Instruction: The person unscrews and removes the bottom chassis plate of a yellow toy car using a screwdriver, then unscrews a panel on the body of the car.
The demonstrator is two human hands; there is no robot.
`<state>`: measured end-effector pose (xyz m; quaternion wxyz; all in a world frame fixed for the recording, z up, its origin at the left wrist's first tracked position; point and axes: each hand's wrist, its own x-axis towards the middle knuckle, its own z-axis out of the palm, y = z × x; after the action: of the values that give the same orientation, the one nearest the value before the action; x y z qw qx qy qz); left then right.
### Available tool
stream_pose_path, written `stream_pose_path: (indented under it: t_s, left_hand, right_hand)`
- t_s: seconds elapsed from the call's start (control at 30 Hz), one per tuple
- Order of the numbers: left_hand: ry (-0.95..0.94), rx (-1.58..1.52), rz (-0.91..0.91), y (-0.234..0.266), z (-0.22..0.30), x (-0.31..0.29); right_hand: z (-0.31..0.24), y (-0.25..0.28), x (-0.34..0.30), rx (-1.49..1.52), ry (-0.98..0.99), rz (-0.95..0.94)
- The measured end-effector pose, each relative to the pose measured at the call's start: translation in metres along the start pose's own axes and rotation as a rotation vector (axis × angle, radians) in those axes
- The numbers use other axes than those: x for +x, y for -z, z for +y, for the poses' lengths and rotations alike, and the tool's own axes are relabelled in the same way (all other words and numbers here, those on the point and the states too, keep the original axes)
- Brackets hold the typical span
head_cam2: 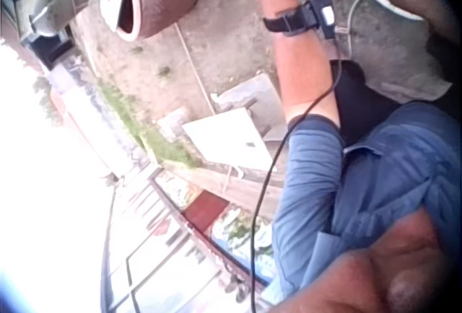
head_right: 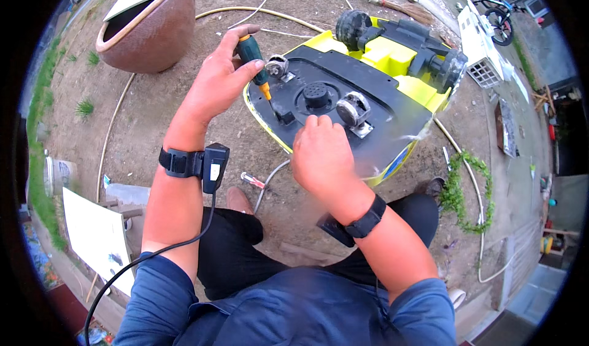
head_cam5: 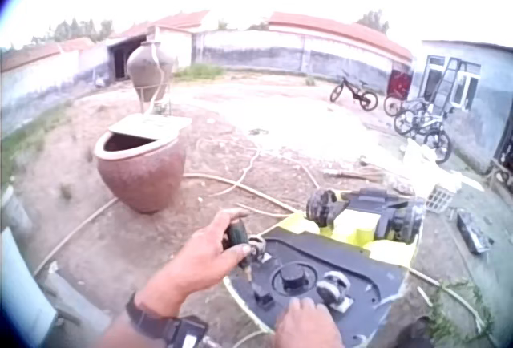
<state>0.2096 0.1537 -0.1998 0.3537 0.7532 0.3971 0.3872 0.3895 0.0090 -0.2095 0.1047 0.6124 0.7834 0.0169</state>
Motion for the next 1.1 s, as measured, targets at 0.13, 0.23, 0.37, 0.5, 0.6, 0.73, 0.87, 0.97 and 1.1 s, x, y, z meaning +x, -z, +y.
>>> stream_pose_path:
  t_s: [0.13,0.23,0.37,0.5,0.6,0.73,0.87,0.97,1.1]
  left_hand:
    - [0.104,-0.038,0.014,0.011,-0.007,0.001]
    - [0.084,0.130,0.071,0.010,-0.017,0.005]
    - [0.025,0.324,0.157,0.006,-0.026,0.007]
    - [0.020,0.232,0.071,0.015,-0.025,0.011]
    - [-0.041,-0.011,-0.021,0.024,-0.037,0.017]
    - [-0.070,0.129,-0.017,0.022,-0.032,0.018]
    - [-0.024,0.458,0.022,0.007,-0.026,0.023]
    - [-0.030,0.252,-0.039,0.015,-0.025,0.021]
    - [-0.010,0.073,-0.060,0.017,-0.024,0.024]
  right_hand:
    - [-0.006,-0.005,0.006,0.025,0.060,0.102]
    - [-0.011,-0.002,0.012,0.059,0.048,0.075]
    - [-0.016,-0.002,0.017,0.096,0.033,0.052]
    - [-0.018,-0.004,0.017,0.108,0.016,0.044]
    - [-0.017,-0.002,0.017,0.081,0.007,0.022]
    - [-0.015,-0.008,0.015,0.103,0.013,0.043]
    - [-0.010,-0.013,0.013,0.118,0.019,0.067]
    - [-0.006,-0.009,0.014,0.112,0.029,0.076]
    - [0.000,-0.004,0.015,0.110,0.022,0.060]
